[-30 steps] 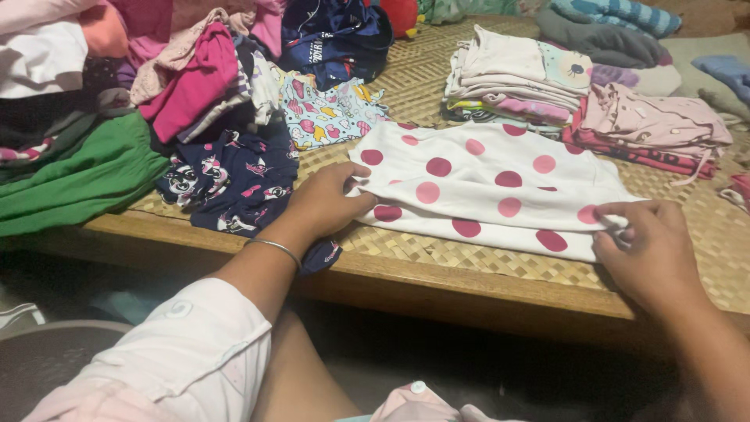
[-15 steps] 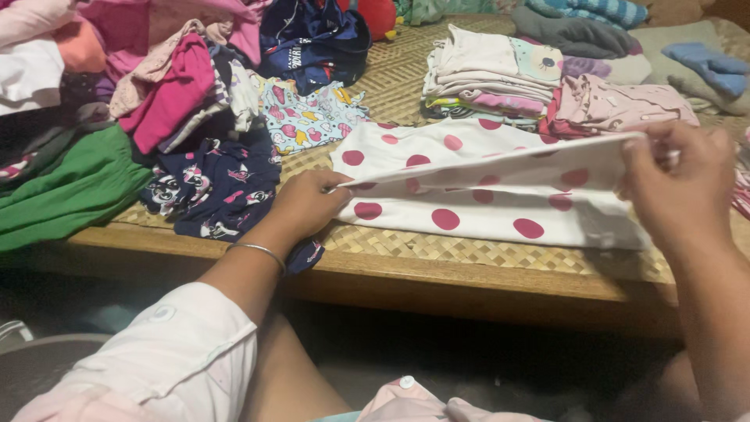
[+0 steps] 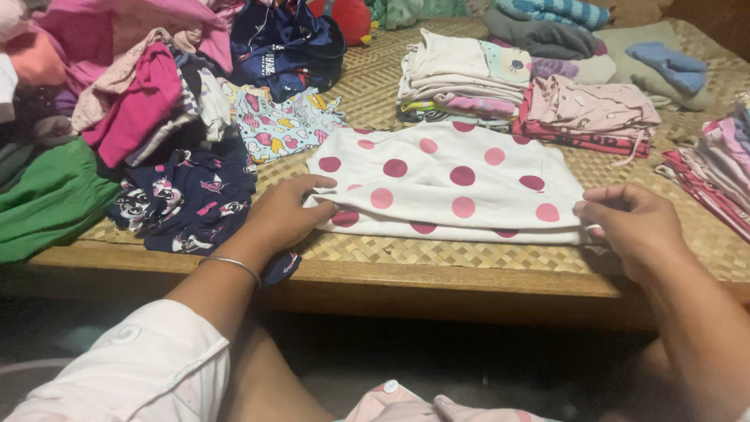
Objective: The person folds several pieces of clothing on a low woven table. They smooth and fold a white shirt, a light pink shirt, a gray pair of pants, and a white shirt with pink polka dots, placing each folded item into a growing stack.
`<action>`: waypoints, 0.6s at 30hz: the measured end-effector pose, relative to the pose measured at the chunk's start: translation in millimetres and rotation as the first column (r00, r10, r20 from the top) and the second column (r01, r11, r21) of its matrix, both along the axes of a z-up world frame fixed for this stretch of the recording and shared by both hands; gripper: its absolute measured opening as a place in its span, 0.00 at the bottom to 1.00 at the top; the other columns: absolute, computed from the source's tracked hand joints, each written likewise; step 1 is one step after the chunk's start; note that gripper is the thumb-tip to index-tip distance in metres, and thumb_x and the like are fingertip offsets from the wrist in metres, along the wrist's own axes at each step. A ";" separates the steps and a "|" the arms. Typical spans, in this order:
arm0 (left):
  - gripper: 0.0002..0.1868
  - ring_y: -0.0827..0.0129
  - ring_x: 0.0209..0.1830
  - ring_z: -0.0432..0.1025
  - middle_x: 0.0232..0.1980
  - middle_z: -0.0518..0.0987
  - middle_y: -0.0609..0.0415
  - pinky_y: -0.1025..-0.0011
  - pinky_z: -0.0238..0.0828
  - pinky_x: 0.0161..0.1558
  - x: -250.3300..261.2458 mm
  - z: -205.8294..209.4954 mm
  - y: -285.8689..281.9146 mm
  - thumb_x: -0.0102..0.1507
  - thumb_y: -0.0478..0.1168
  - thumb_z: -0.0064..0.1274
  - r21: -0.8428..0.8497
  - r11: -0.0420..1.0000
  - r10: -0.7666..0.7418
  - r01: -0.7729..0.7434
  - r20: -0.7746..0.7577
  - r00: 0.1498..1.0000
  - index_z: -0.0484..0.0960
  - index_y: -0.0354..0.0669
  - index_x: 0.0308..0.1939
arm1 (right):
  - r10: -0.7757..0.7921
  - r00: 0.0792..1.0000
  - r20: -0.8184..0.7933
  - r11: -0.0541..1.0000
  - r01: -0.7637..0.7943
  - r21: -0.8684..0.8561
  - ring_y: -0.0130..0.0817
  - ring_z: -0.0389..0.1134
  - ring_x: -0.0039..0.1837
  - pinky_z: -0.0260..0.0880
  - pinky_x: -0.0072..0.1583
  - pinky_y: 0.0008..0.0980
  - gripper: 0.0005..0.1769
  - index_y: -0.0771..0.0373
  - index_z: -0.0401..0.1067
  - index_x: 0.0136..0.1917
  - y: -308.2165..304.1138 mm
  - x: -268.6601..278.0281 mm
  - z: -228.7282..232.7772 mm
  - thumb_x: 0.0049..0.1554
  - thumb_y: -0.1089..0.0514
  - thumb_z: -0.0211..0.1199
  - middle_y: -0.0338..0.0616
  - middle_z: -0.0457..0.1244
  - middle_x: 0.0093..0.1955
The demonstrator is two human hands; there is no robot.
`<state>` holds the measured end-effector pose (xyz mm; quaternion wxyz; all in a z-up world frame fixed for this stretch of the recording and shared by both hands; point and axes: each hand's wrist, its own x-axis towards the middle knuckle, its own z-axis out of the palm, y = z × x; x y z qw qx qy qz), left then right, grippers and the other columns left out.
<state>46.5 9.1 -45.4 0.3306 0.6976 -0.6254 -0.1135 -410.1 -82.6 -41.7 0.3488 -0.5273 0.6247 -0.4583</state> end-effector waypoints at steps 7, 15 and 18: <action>0.17 0.70 0.34 0.77 0.38 0.86 0.53 0.71 0.73 0.37 13.3 9.3 -16.2 0.59 0.39 0.57 0.185 0.972 -0.070 0.147 -0.368 0.927 0.89 0.44 0.51 | 0.080 0.984 0.157 0.996 -0.074 -0.044 0.31 0.69 0.56 0.75 0.51 0.27 0.30 0.58 0.68 0.67 -30.8 -33.0 -0.1 0.51 0.69 0.66 0.46 0.61 0.70; 0.24 0.67 0.43 0.78 0.46 0.86 0.50 0.70 0.74 0.44 7.7 26.7 -11.6 0.54 0.42 0.63 0.366 0.920 -0.073 0.142 -0.196 0.978 0.86 0.48 0.56 | -0.004 0.920 0.391 0.960 -0.106 0.261 0.38 0.69 0.59 0.74 0.54 0.24 0.21 0.65 0.69 0.62 -43.4 -54.3 -10.1 0.59 0.54 0.66 0.53 0.62 0.63; 0.31 0.60 0.49 0.80 0.50 0.84 0.46 0.68 0.75 0.52 -9.9 29.5 -12.1 0.52 0.47 0.66 0.325 0.943 -0.079 0.069 0.017 0.997 0.82 0.49 0.60 | 0.046 0.977 0.207 0.958 -0.102 0.268 0.40 0.69 0.54 0.73 0.52 0.33 0.21 0.67 0.68 0.61 -41.9 -32.8 4.8 0.58 0.58 0.66 0.55 0.66 0.56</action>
